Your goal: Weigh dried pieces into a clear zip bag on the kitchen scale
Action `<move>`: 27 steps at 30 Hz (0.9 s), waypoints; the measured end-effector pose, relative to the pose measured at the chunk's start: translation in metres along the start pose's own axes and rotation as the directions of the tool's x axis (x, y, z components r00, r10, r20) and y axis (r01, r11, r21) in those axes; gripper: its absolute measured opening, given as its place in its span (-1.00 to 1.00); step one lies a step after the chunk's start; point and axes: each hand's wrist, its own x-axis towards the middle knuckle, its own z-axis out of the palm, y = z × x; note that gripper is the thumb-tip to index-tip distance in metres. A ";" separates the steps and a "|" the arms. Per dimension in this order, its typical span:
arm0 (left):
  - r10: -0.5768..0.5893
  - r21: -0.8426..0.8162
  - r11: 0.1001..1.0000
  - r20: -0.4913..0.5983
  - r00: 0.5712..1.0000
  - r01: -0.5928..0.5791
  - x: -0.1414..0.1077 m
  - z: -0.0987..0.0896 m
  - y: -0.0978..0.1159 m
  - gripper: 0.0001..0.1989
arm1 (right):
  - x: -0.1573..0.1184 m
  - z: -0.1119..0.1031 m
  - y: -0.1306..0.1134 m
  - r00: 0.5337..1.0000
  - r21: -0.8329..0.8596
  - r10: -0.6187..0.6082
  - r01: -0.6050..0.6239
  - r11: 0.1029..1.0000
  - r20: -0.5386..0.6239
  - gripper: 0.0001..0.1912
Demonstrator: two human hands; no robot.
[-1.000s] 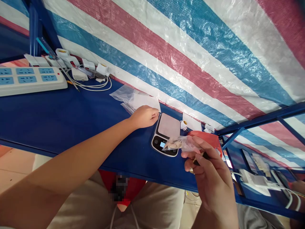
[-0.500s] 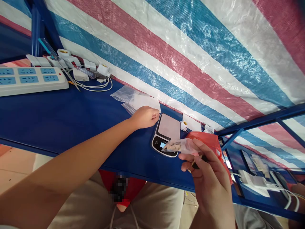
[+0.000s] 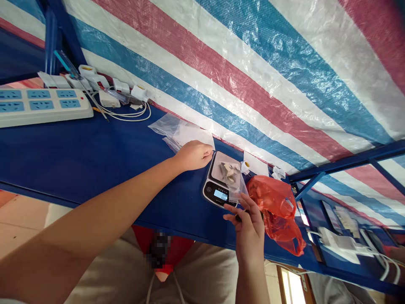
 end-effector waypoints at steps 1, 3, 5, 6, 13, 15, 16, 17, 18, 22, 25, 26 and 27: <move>-0.003 0.001 1.000 0.000 1.000 0.003 0.000 0.000 0.000 -0.61 | -0.007 -0.004 0.005 1.000 -0.016 -0.017 0.016 1.000 -0.026 -0.53; -0.011 0.001 1.000 0.002 1.000 0.011 0.000 0.000 -0.001 -0.61 | -0.019 -0.011 0.011 0.995 -0.049 -0.065 0.061 0.997 -0.078 -0.52; -0.022 0.003 1.000 0.003 1.000 0.022 0.000 0.001 -0.002 -0.61 | -0.027 -0.018 0.017 0.990 -0.085 -0.099 0.090 0.992 -0.098 -0.56; -0.027 0.004 1.000 0.006 1.000 0.027 -0.001 0.001 -0.002 -0.60 | -0.029 -0.021 0.021 0.990 -0.104 -0.103 0.093 0.990 -0.095 -0.59; -0.043 -0.034 0.999 -0.036 0.998 0.041 -0.002 0.002 0.001 -0.83 | -0.024 -0.036 0.048 0.996 -0.055 0.040 -0.045 0.997 -0.075 -0.51; 0.003 -0.041 0.999 -0.116 0.993 -0.007 -0.001 0.001 0.002 -0.80 | -0.022 -0.036 0.050 0.996 0.028 0.063 -0.061 0.998 -0.070 -0.48; 0.024 -0.043 0.999 -0.148 0.989 -0.030 -0.001 0.000 0.002 -0.72 | -0.022 -0.035 0.050 0.996 0.056 0.066 -0.063 0.996 -0.059 -0.47; 0.030 -0.050 0.998 -0.167 0.986 -0.039 0.000 -0.001 0.003 -0.67 | -0.023 -0.034 0.050 0.997 0.072 0.064 -0.061 0.996 -0.051 -0.47; 0.021 -0.065 0.997 -0.175 0.984 -0.033 0.000 -0.002 0.004 -0.68 | -0.023 -0.033 0.051 0.997 0.080 0.058 -0.054 0.995 -0.051 -0.48; -0.063 -0.111 0.993 -0.242 0.968 0.038 0.000 -0.004 0.008 -0.59 | -0.023 -0.031 0.052 0.996 0.067 0.046 -0.041 0.997 -0.070 -0.52; -0.071 -0.093 0.994 -0.254 0.965 0.048 0.001 -0.002 0.010 -0.43 | -0.022 -0.031 0.053 0.996 0.057 0.049 -0.045 0.997 -0.074 -0.53; -0.068 -0.091 0.995 -0.231 0.971 0.048 0.001 0.000 0.011 -0.43 | -0.022 -0.032 0.053 0.996 0.057 0.048 -0.044 0.997 -0.079 -0.53; -0.067 -0.089 0.995 -0.205 0.976 0.050 0.001 0.001 0.010 -0.43 | -0.022 -0.032 0.053 0.995 0.059 0.047 -0.043 0.997 -0.083 -0.54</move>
